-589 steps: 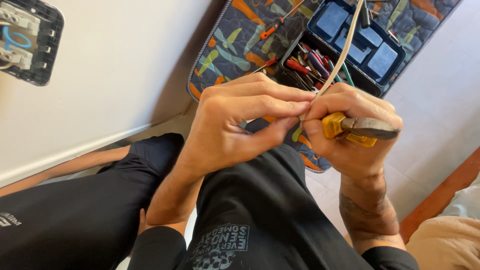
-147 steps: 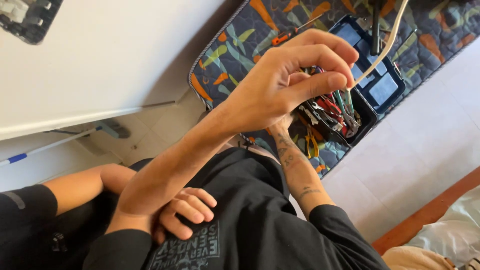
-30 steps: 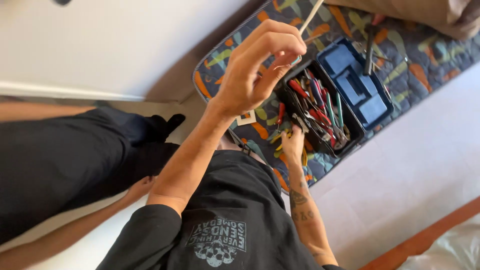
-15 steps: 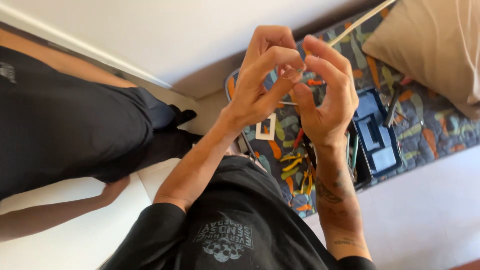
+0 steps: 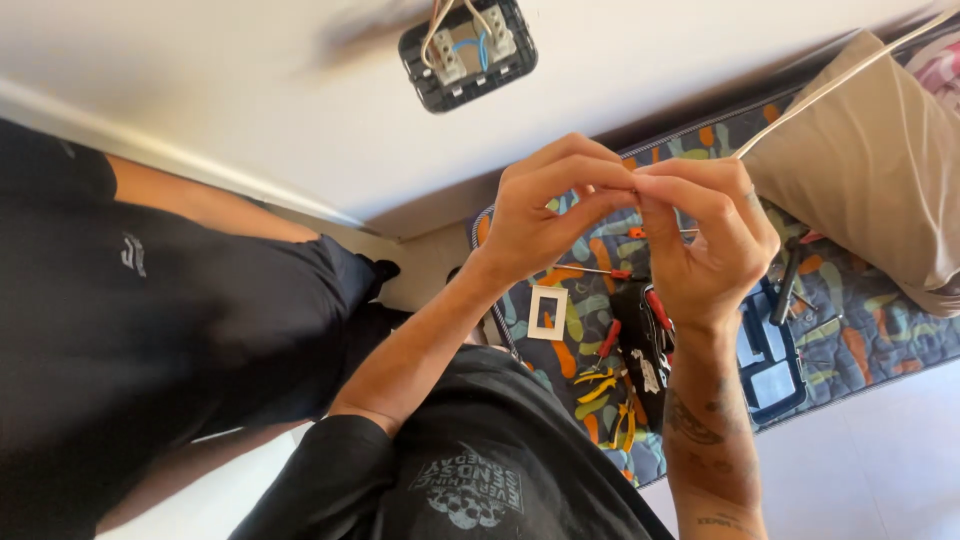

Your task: Repairing an electrical wall outlet by manipulating wires and using hand tools

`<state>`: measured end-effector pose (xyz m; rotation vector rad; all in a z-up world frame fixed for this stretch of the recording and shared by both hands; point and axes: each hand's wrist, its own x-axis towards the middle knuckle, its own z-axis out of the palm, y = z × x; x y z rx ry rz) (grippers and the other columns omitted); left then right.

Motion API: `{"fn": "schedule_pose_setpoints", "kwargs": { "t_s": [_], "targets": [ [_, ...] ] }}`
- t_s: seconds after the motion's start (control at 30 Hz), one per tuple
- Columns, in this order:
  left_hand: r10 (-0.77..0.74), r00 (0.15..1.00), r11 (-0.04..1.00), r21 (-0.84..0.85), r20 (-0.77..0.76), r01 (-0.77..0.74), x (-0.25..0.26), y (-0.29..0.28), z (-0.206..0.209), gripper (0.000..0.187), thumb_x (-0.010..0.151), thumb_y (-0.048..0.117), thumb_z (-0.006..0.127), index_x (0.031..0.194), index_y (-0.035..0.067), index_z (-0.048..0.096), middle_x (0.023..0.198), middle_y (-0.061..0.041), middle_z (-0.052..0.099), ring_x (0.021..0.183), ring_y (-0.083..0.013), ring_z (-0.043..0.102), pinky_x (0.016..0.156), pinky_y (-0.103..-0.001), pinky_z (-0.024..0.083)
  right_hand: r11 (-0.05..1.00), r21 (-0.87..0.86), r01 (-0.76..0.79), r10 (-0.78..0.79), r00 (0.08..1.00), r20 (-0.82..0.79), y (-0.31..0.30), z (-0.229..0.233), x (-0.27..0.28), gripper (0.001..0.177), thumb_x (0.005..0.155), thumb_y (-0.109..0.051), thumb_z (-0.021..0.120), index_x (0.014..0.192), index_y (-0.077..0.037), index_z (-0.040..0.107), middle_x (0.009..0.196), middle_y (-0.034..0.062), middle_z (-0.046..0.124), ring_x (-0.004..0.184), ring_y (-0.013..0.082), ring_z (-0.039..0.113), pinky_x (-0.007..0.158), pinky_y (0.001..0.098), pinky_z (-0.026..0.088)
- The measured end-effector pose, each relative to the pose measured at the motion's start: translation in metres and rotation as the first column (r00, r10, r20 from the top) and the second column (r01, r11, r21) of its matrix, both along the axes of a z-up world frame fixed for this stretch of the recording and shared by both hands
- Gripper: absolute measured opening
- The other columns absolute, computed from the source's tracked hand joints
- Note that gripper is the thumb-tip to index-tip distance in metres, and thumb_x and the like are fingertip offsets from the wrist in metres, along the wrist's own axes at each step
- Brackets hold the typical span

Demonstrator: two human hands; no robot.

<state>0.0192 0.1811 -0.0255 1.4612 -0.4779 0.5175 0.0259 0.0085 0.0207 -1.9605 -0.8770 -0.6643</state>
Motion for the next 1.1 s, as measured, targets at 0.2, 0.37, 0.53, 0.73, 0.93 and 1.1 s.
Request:
{"fn": "schedule_pose_setpoints", "kwargs": {
  "t_s": [0.2,0.37,0.53,0.73,0.93,1.1],
  "targets": [
    [0.066,0.997,0.997,0.034,0.032,-0.067,0.019,0.015,0.010,0.019,0.090,0.006,0.084,0.108,0.008,0.075,0.102,-0.002,0.072,0.082,-0.0074,0.068,0.062,-0.020,0.053,0.992,0.129,-0.008,0.037,0.975,-0.220,0.018,0.007,0.013,0.013,0.104,0.009,0.075,0.111,0.001,0.067,0.112,0.0116,0.070,0.096,0.0161,0.070,0.084,0.0247,0.056],
    [0.109,0.990,0.993,0.034,0.085,-0.112,0.028,0.025,0.011,0.018,0.089,0.010,0.085,0.103,0.010,0.075,0.101,-0.002,0.074,0.083,-0.0101,0.069,0.064,-0.021,0.054,1.000,0.019,0.018,-0.011,0.952,-0.305,0.005,0.004,0.016,0.010,0.104,0.012,0.076,0.108,0.005,0.069,0.100,0.0116,0.072,0.089,0.0132,0.068,0.079,0.0216,0.052],
    [0.022,0.987,0.997,0.065,0.160,-0.033,0.018,0.015,0.009,0.017,0.092,0.012,0.085,0.105,0.012,0.075,0.104,0.000,0.074,0.086,-0.0120,0.072,0.073,-0.024,0.059,0.983,0.184,-0.014,0.098,0.884,-0.458,0.002,0.017,0.007,0.012,0.099,0.013,0.069,0.109,0.007,0.065,0.099,0.0147,0.069,0.090,0.0146,0.065,0.085,0.0230,0.052],
    [-0.017,0.997,0.995,-0.101,-0.081,0.009,-0.010,-0.004,0.008,0.010,0.096,0.010,0.080,0.105,0.010,0.076,0.099,-0.002,0.075,0.081,-0.0066,0.070,0.056,-0.019,0.052,0.911,0.396,-0.115,0.324,0.795,-0.514,-0.018,0.008,0.002,0.020,0.092,0.012,0.069,0.105,0.000,0.059,0.105,0.0101,0.067,0.092,0.0132,0.064,0.088,0.0231,0.055],
    [0.117,0.963,0.987,-0.080,-0.244,-0.141,-0.025,0.003,-0.011,0.006,0.100,0.010,0.076,0.106,0.011,0.076,0.098,0.001,0.076,0.079,-0.0032,0.071,0.054,-0.017,0.051,0.962,0.238,-0.135,0.237,0.843,-0.483,-0.033,-0.015,0.016,0.012,0.106,0.017,0.072,0.109,0.009,0.064,0.101,0.0106,0.064,0.086,0.0108,0.058,0.080,0.0202,0.048],
    [0.029,0.983,0.999,-0.022,-0.182,-0.034,-0.006,0.023,0.001,0.038,0.095,0.015,0.079,0.129,0.012,0.063,0.116,0.000,0.072,0.087,-0.0048,0.070,0.060,-0.019,0.052,0.960,0.216,-0.178,0.270,0.790,-0.550,-0.019,-0.021,0.042,0.010,0.100,0.017,0.068,0.106,0.009,0.064,0.103,0.0095,0.065,0.093,0.0112,0.062,0.084,0.0216,0.051]
  ]
}}
